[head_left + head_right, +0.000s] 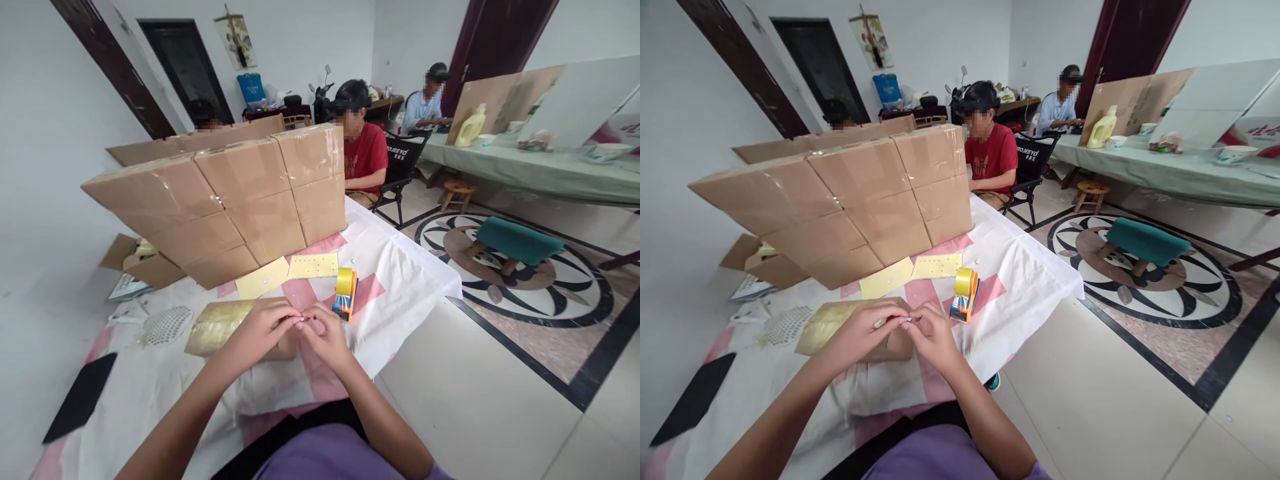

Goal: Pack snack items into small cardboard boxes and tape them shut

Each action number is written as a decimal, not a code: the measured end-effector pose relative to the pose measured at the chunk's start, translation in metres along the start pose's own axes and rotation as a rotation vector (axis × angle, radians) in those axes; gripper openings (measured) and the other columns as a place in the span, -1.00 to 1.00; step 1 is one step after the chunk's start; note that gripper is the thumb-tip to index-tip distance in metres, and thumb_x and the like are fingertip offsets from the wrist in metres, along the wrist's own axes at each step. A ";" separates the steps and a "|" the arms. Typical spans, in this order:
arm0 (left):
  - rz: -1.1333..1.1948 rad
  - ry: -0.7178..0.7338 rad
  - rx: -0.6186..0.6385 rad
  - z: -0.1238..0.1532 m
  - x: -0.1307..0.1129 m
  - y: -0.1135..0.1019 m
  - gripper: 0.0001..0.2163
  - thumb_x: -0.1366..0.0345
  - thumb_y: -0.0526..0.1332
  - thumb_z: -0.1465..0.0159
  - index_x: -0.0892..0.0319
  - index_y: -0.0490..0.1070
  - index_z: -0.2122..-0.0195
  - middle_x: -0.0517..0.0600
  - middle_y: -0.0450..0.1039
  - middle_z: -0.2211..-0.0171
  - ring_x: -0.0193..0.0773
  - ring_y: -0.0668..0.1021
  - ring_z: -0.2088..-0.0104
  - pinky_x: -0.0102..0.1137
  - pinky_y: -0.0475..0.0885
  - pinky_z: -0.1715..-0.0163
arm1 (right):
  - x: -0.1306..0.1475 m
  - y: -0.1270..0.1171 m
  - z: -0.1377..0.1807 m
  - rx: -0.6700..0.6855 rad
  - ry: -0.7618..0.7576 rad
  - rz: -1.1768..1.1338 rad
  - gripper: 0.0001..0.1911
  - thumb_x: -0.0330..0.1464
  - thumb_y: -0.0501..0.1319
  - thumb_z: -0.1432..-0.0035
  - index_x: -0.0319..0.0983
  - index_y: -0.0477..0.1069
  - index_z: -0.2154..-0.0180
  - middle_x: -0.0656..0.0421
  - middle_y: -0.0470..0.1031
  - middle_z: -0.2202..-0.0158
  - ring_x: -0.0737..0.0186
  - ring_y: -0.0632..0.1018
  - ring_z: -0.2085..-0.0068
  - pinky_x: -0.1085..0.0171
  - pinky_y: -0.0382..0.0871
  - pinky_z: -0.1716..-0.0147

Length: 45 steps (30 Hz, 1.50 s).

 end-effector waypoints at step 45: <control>-0.287 -0.811 -0.702 0.126 0.165 -0.035 -0.41 -0.13 0.22 -0.24 0.15 0.39 -0.16 0.20 0.40 -0.15 0.11 0.46 -0.16 -0.02 0.33 -0.20 | -0.092 0.041 0.070 0.017 0.305 -0.072 -0.54 -0.41 0.11 -0.29 -0.14 0.51 -0.17 0.08 0.63 -0.02 0.11 0.63 0.01 0.14 0.54 -0.02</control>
Point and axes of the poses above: each hand's wrist, its own z-axis away from the middle knuckle, its own y-axis out of the palm, x = y × z, the point moved 7 cm from there along -z, towards the middle knuckle
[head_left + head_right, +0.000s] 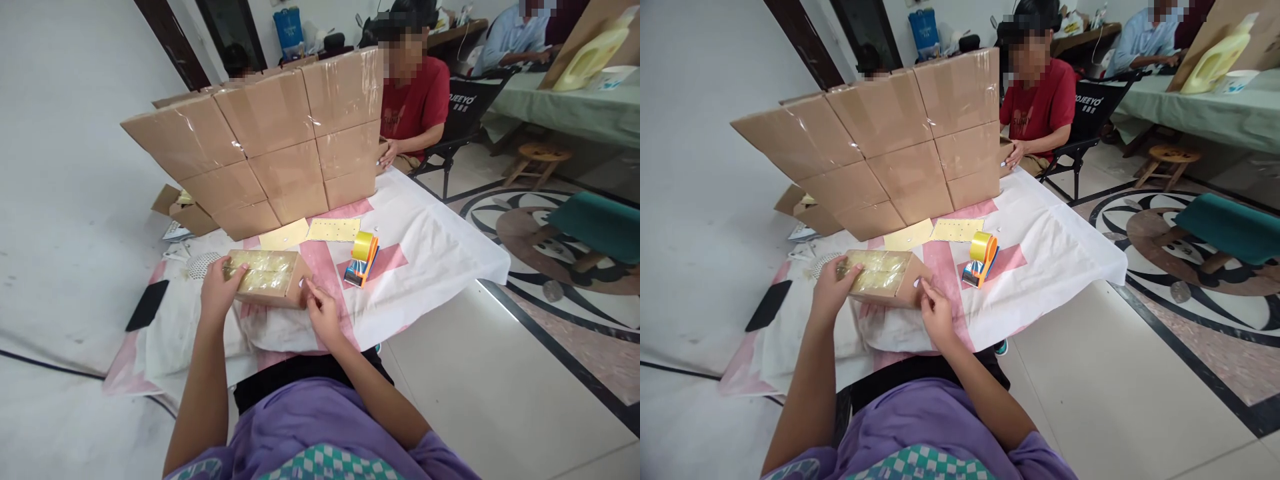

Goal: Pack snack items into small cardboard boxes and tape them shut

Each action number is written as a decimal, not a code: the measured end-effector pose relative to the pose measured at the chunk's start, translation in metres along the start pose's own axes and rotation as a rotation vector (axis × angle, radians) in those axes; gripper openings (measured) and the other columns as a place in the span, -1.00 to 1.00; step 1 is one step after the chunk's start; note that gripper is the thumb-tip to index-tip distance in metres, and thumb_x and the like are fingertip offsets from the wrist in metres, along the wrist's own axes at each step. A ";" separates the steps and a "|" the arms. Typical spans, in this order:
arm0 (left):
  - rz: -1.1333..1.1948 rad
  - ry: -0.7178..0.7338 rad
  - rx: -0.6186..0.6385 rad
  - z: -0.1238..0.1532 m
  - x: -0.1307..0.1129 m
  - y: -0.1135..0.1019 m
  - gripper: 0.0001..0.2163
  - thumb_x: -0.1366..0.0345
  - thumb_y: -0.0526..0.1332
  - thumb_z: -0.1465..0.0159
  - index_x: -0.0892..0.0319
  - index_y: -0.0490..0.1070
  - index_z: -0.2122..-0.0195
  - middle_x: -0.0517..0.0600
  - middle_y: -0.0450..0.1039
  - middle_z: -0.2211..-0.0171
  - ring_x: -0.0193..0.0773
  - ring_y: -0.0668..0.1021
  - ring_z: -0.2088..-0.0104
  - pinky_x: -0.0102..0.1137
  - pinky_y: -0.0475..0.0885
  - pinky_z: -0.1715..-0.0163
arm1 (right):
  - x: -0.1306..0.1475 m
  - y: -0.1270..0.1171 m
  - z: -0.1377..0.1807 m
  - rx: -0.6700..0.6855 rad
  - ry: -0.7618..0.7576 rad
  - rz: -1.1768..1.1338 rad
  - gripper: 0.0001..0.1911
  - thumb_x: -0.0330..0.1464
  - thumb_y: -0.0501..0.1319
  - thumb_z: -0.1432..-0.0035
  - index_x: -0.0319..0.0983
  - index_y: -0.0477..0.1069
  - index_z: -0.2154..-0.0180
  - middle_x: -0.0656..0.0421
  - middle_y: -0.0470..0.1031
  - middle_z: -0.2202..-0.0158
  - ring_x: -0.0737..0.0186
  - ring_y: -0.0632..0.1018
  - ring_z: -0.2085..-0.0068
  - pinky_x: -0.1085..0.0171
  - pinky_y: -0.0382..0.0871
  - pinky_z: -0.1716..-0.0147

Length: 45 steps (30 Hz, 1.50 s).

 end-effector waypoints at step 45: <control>0.476 -0.185 -0.245 0.013 0.030 0.007 -0.43 -0.07 0.16 -0.32 0.14 0.28 -0.25 0.16 0.41 -0.22 0.02 0.45 -0.23 -0.12 0.33 -0.25 | -0.003 -0.006 -0.018 0.344 -0.034 0.204 0.24 -0.16 0.50 0.03 -0.16 -0.18 -0.48 -0.07 -0.10 -0.51 -0.15 0.01 -0.49 -0.16 -0.01 -0.42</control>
Point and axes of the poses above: each hand's wrist, its own z-axis away from the middle knuckle, its own y-axis out of the palm, x = y × z, the point moved 7 cm from there along -z, towards the middle knuckle
